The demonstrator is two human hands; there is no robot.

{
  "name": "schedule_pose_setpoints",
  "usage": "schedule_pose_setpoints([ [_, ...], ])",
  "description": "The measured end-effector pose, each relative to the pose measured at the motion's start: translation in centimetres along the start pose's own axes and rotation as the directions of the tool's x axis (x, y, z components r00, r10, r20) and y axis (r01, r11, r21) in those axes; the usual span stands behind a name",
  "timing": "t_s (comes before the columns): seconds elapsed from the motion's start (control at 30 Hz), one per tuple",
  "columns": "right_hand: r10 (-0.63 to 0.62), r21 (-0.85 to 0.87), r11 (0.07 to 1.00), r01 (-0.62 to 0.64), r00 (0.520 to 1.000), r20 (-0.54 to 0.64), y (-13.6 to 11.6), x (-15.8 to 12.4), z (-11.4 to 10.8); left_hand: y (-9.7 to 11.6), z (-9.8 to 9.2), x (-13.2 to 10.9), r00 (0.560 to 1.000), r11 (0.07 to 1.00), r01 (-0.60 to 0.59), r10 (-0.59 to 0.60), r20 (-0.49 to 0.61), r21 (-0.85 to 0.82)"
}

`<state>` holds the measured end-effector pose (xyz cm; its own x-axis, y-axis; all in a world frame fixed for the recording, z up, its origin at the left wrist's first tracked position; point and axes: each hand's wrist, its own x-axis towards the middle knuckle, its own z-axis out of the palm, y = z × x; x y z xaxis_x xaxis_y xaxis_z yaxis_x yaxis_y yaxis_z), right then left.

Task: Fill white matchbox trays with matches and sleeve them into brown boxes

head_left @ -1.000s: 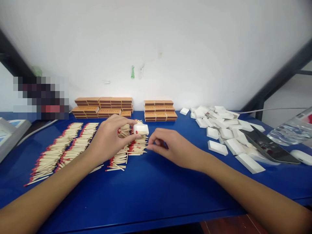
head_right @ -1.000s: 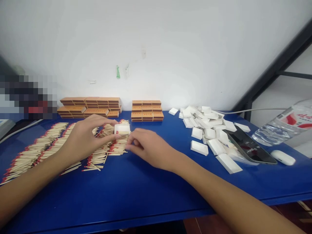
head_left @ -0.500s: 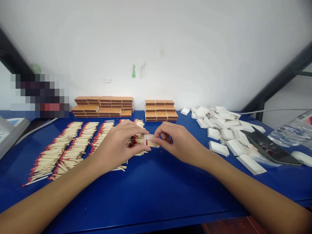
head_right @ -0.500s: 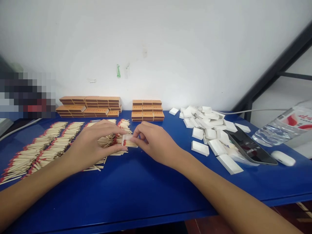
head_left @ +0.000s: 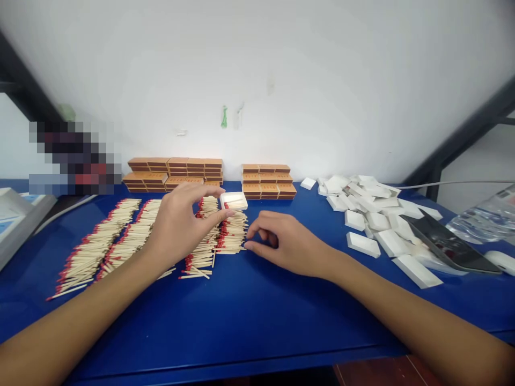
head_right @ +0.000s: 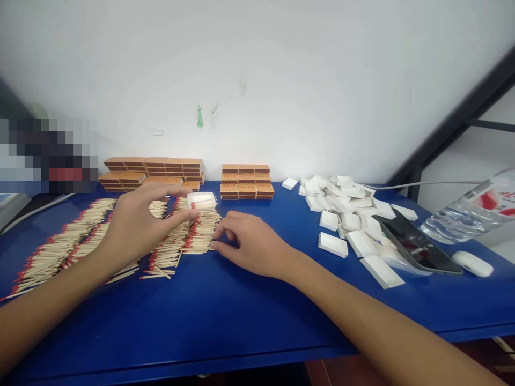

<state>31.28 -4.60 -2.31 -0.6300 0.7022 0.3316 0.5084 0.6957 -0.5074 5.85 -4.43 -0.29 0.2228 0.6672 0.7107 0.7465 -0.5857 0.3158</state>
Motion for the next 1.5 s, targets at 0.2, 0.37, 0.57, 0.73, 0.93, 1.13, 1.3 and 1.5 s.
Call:
schedule_pose_setpoints([
  [0.2, 0.058, 0.018, 0.998, -0.060, 0.993, 0.107, -0.3, 0.1, 0.8, 0.1, 0.4, -0.3, 0.998, 1.000, 0.011, -0.010, 0.061, -0.029],
  [0.37, 0.073, -0.009, 0.997, -0.073, 0.986, 0.149, -0.7, 0.3, 0.6, 0.1, 0.3, -0.2, 0.998, 1.000, 0.002, -0.001, 0.060, -0.029],
  [0.57, 0.089, -0.031, 0.996, -0.085, 0.982, 0.167, -0.7, 0.1, -0.1, 0.0, 0.3, -0.2, 0.996, 0.999, 0.016, -0.012, 0.091, -0.036],
  [0.73, 0.054, -0.041, 0.998, -0.050, 0.992, 0.111, -0.3, -0.1, -1.1, -0.3, 0.3, -0.1, 0.994, 1.000, 0.006, -0.007, 0.113, 0.009],
  [0.93, 0.053, -0.025, 0.998, -0.050, 0.983, 0.175, -0.6, 0.0, -0.8, -0.4, 0.2, -0.1, 0.993, 1.000, -0.008, 0.011, 0.122, -0.020],
  [1.13, 0.050, -0.017, 0.999, -0.048, 0.983, 0.179, -0.9, 0.0, 0.2, -0.4, 0.3, -0.1, 0.993, 1.000, -0.011, 0.012, 0.121, -0.008],
  [1.3, 0.032, -0.002, 0.999, -0.032, 0.987, 0.156, -0.7, 0.0, 0.4, -0.4, 0.4, -0.3, 0.991, 0.999, -0.007, 0.012, 0.137, -0.034],
  [1.5, 0.014, -0.013, 1.000, -0.012, 0.988, 0.154, -0.7, 0.1, 0.6, -0.3, 0.6, -0.3, 0.988, 0.999, -0.007, 0.012, 0.153, -0.037],
])
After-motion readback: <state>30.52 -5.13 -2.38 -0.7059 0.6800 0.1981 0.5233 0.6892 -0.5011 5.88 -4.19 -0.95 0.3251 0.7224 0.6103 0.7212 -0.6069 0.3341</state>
